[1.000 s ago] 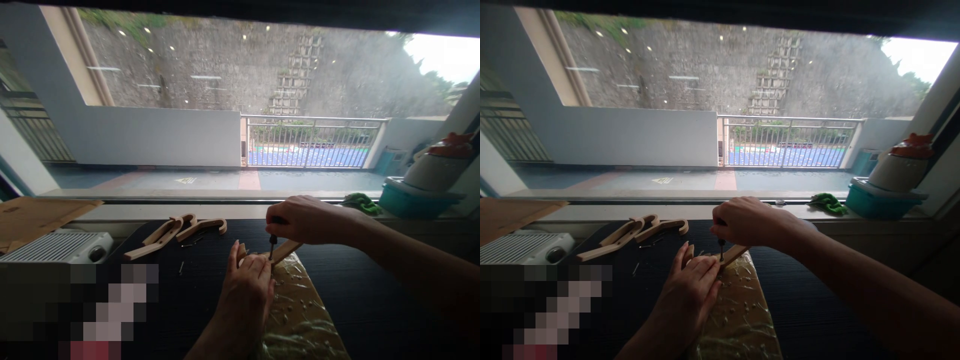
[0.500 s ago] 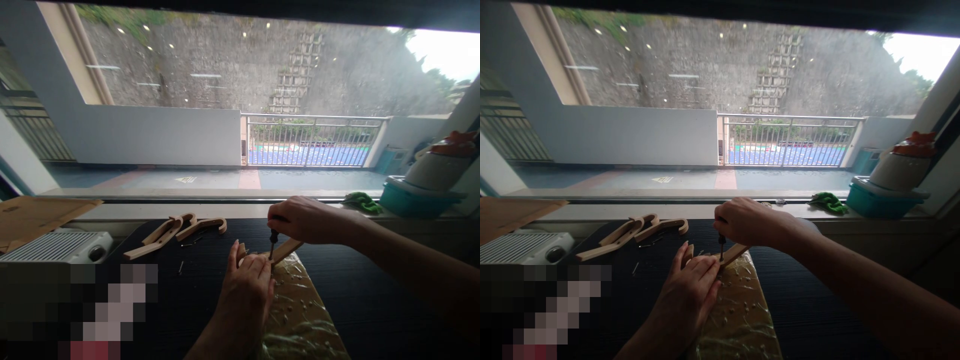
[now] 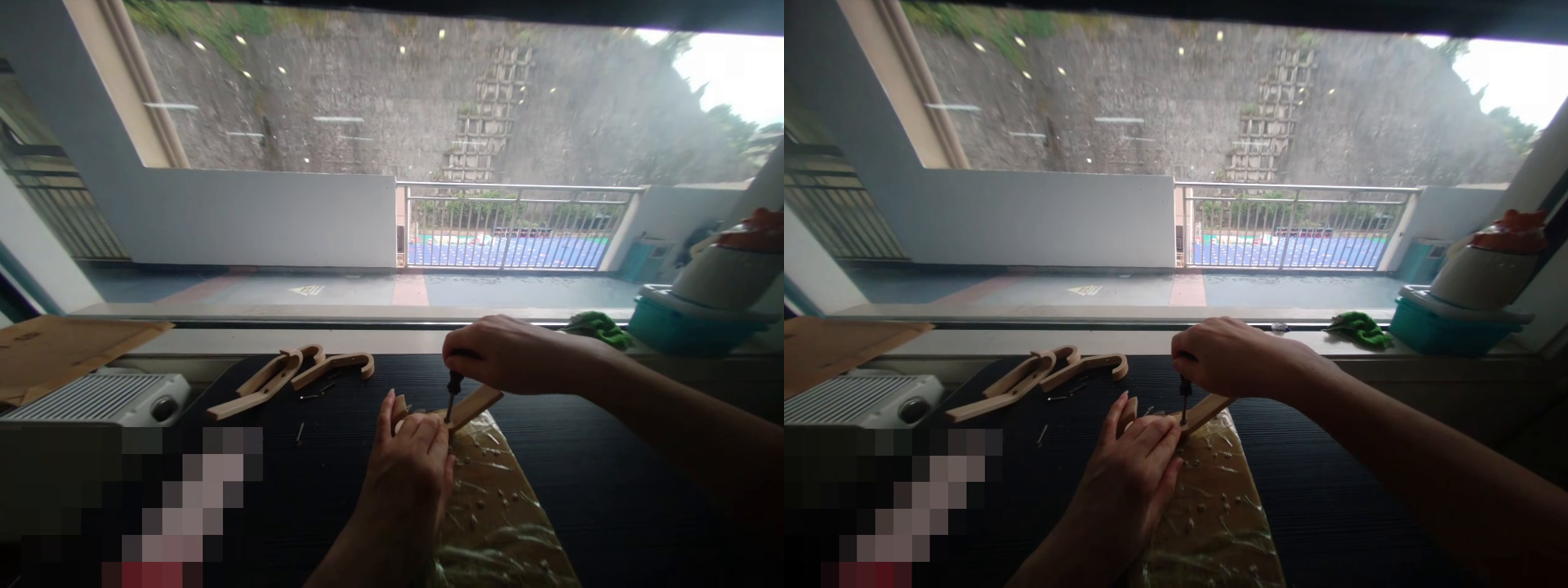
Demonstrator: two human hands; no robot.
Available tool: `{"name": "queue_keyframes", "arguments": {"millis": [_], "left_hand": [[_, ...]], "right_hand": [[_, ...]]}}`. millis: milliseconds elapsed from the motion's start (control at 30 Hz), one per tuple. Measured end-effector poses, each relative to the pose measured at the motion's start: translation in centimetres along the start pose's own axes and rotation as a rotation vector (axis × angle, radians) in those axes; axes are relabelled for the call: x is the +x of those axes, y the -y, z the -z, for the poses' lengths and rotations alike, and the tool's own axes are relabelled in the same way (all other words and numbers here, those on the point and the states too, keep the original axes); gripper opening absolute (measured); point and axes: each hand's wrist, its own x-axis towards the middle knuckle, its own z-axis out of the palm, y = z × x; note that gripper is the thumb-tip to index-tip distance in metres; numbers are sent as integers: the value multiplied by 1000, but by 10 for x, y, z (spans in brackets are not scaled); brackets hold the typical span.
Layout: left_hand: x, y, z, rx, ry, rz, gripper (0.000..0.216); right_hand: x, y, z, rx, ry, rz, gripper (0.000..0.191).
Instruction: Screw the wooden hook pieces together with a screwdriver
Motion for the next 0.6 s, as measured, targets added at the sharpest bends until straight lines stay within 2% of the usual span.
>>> {"name": "queue_keyframes", "arguments": {"millis": [167,300,467,600], "left_hand": [[1,-1,1,-20,-5,1,26],[0,-1,2,-35,-10,2,24],[0,-1,2,-23,-10,-2,25],[-1,-1,2,-16,-3,1,26]], "right_hand": [[3,1,-4,-31,-24,-35,30],[1,6,5,-66,12,-37,29],[-5,4,17,15,51,-15,24],[-4,0,14,70,62,17,26]]}}
